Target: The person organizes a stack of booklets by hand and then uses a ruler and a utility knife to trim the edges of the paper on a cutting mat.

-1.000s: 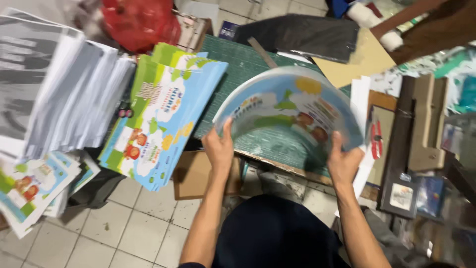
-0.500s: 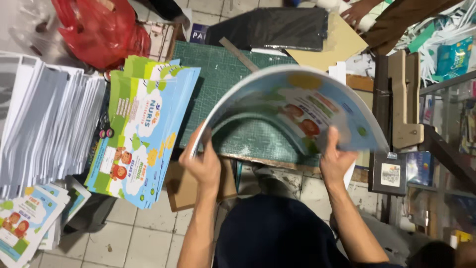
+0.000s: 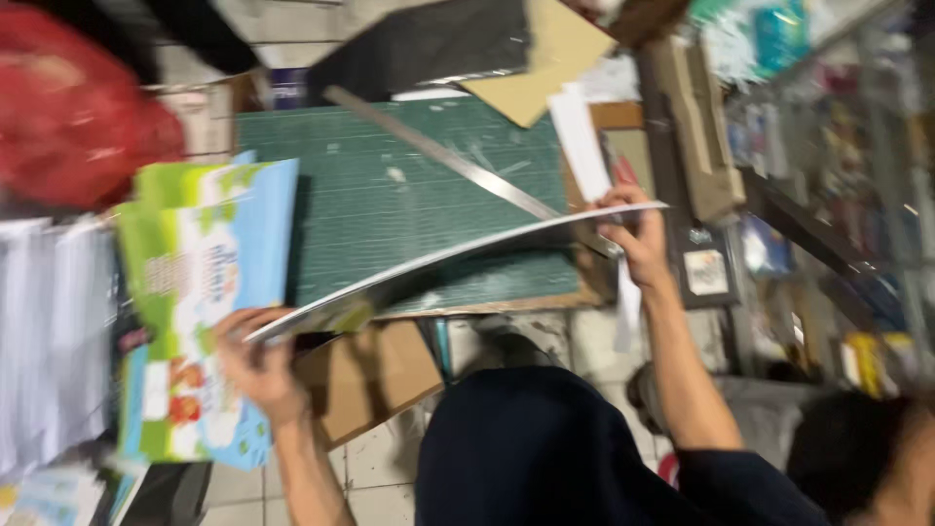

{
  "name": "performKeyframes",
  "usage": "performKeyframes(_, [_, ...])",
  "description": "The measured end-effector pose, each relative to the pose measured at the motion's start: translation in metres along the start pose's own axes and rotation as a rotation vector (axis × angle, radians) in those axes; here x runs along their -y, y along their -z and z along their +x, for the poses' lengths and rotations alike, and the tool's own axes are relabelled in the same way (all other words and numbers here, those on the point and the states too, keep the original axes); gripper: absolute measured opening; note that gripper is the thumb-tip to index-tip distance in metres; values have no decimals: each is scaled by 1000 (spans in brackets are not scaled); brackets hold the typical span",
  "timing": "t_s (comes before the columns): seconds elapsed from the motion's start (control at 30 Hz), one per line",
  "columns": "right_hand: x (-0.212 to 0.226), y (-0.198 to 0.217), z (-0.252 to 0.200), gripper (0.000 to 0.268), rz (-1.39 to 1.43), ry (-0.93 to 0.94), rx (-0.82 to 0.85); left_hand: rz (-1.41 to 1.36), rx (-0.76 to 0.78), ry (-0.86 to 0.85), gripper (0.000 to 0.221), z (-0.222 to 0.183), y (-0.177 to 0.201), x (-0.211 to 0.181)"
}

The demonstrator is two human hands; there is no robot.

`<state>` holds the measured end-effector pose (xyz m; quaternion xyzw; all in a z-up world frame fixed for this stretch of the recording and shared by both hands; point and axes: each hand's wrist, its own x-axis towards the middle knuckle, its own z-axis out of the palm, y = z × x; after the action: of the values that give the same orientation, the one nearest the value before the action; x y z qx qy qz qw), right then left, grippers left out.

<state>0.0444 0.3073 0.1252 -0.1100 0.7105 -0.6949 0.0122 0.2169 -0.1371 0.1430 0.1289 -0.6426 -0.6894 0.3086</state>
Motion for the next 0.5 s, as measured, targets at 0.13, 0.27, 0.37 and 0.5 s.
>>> performKeyframes(0.13, [-34, -14, -4, 39, 26, -32, -263, 205, 48, -68, 29, -2, -11, 21])
performKeyframes(0.27, [-54, -17, -1, 22, 109, 81, -106, -52, -1, 18, 33, 3, -1, 38])
performKeyframes(0.37, [-46, -10, -6, 23, 103, 90, -91, -76, 40, 12, 27, 3, 12, 44])
performKeyframes(0.5, [-21, -10, -3, 28, 186, 60, -55, -11, 33, 77, 27, 6, 28, 31])
